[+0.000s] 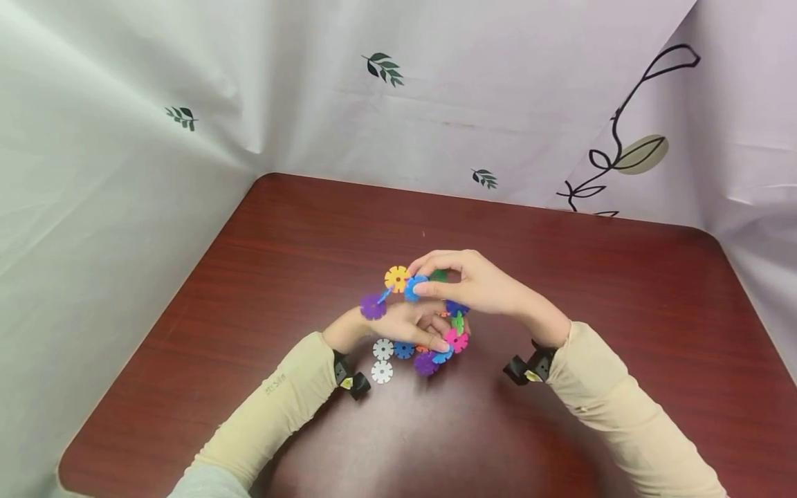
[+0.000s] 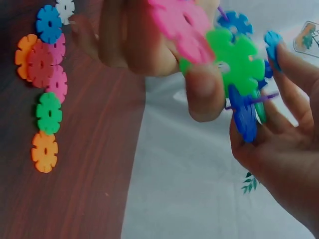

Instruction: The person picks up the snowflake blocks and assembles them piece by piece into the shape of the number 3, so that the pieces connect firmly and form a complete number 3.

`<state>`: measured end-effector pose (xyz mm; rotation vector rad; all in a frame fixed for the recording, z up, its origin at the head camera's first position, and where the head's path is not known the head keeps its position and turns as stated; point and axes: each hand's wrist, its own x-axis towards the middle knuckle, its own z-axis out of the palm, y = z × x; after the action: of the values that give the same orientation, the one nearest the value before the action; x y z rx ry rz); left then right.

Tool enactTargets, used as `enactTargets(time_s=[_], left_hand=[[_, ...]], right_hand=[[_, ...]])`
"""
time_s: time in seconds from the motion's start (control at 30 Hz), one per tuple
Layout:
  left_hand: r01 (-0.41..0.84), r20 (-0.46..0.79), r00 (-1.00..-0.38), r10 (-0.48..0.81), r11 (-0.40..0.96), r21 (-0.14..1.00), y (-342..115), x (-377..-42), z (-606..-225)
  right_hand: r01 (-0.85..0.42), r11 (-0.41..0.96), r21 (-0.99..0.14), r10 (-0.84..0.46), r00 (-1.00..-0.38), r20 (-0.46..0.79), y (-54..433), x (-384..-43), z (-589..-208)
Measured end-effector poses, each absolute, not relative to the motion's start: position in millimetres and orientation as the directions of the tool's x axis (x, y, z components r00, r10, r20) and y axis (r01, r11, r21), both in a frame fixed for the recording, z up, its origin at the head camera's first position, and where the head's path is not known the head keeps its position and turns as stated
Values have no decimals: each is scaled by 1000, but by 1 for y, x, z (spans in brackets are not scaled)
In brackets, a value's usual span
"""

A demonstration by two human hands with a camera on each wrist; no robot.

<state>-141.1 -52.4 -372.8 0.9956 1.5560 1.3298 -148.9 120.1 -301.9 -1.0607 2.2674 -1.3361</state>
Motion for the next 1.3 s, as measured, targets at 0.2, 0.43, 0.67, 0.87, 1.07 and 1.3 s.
enactTargets(time_s=[0.2, 0.43, 0.67, 0.87, 1.07, 1.3], left_hand=[[-70, -111, -339, 934, 93, 993, -52, -143, -377], [-67, -95, -292, 952, 79, 995, -53, -144, -379], [-104, -68, -286, 956, 40, 994, -53, -146, -381], [-60, -95, -373, 923, 78, 995, -51, -145, -380], [-3, -140, -419, 897, 153, 988, -53, -144, -379], [-87, -136, -342, 930, 113, 990, -51, -145, -377]], right_hand=[[-392, 344, -853, -620, -777, 107, 122, -148, -304], [-410, 380, -829, -594, -795, 121, 120, -146, -306], [-398, 370, -840, -616, -782, 99, 119, -146, -307], [-409, 332, -850, -637, -762, 118, 121, -143, -307], [-412, 293, -862, -656, -743, 132, 124, -141, -309], [-403, 306, -863, -646, -753, 122, 128, -142, -309]])
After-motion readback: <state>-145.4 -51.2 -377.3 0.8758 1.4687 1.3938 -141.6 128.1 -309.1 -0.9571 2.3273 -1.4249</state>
